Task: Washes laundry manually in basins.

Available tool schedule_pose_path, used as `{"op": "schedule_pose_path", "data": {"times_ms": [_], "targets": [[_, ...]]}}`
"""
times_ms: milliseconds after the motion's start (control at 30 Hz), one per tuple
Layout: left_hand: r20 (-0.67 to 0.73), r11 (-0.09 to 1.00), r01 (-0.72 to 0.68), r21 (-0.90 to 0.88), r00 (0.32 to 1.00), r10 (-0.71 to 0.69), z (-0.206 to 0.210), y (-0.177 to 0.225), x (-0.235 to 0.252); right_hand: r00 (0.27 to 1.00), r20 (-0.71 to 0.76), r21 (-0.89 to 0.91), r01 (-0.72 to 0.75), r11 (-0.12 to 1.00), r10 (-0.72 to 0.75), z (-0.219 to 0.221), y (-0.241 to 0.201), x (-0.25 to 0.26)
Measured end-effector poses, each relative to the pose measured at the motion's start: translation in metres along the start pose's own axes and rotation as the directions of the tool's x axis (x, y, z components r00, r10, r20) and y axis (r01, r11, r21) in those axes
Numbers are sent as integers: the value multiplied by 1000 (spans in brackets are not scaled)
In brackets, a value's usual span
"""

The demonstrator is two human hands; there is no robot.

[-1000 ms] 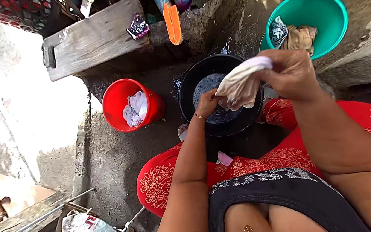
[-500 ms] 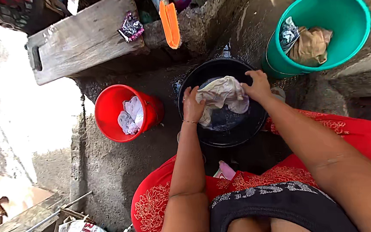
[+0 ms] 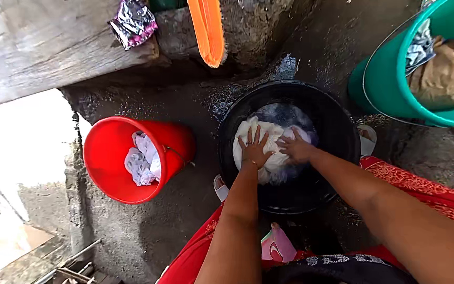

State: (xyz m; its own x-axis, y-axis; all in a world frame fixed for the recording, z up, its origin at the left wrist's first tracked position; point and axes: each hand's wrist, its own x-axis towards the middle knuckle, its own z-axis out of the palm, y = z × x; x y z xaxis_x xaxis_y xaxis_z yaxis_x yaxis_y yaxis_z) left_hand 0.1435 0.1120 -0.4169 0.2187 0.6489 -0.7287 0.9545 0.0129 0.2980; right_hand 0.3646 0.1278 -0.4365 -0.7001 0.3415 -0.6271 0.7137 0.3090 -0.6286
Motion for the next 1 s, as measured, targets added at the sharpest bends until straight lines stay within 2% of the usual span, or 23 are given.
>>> {"op": "schedule_pose_path", "data": {"times_ms": [67, 133, 167, 200, 267, 333, 400, 467, 533, 567, 633, 700, 767, 833, 900, 933, 1000], "targets": [[-27, 997, 53, -50, 998, -55, 16, -6, -8, 975, -193, 45, -105, 993, 112, -1, 17, 0], [-113, 987, 122, -109, 984, -134, 41, 2, -14, 867, -400, 152, -257, 954, 297, 6, 11, 5], [-134, 981, 151, -119, 977, -167, 50, 10, -16, 817, -455, 185, -302, 935, 354, 14, 5, 8], [-125, 977, 179, -113, 973, -192, 57, 19, -18, 814, -446, 184, -323, 928, 372, 23, 0, 8], [-46, 977, 202, -68, 978, -205, 57, 29, -18, 906, -299, 100, -282, 954, 299, 29, 0, -1], [32, 986, 166, -22, 986, -165, 47, 26, -16, 941, -196, 70, -268, 961, 277, 22, 10, -11], [39, 990, 138, -24, 990, -137, 41, 13, -12, 884, -245, 122, -379, 917, 398, 22, 8, -16], [-44, 988, 143, -49, 988, -146, 49, 8, -12, 800, -304, 173, -488, 856, 517, 38, -7, -21], [-100, 987, 152, -60, 983, -157, 59, 11, -19, 782, -271, 172, -535, 827, 562, 53, -24, -28], [-63, 986, 158, -57, 985, -162, 60, 15, -24, 785, -230, 162, -552, 818, 576, 56, -29, -31], [103, 984, 174, -24, 980, -171, 50, 20, -30, 771, -190, 168, -585, 794, 608, 55, -36, -39], [205, 985, 165, -51, 967, -151, 32, 18, -37, 723, -178, 323, -598, 734, 667, 45, -47, -46], [175, 962, 159, -220, 977, -122, 15, 15, -46, 712, -113, 489, -567, 663, 693, 26, -62, -56], [80, 906, 147, -397, 989, -126, -4, 18, -56, 791, -140, 528, -449, 721, 595, -6, -90, -67], [-32, 860, 89, -502, 992, -121, -11, 19, -65, 883, -215, 551, -243, 798, 417, -37, -129, -80], [-103, 842, 27, -538, 990, -97, -10, 19, -68, 905, -282, 566, -111, 817, 319, -51, -152, -91], [-243, 816, -99, -570, 969, -52, -5, 18, -72, 878, -465, 558, 191, 808, 114, -76, -198, -125]]}}
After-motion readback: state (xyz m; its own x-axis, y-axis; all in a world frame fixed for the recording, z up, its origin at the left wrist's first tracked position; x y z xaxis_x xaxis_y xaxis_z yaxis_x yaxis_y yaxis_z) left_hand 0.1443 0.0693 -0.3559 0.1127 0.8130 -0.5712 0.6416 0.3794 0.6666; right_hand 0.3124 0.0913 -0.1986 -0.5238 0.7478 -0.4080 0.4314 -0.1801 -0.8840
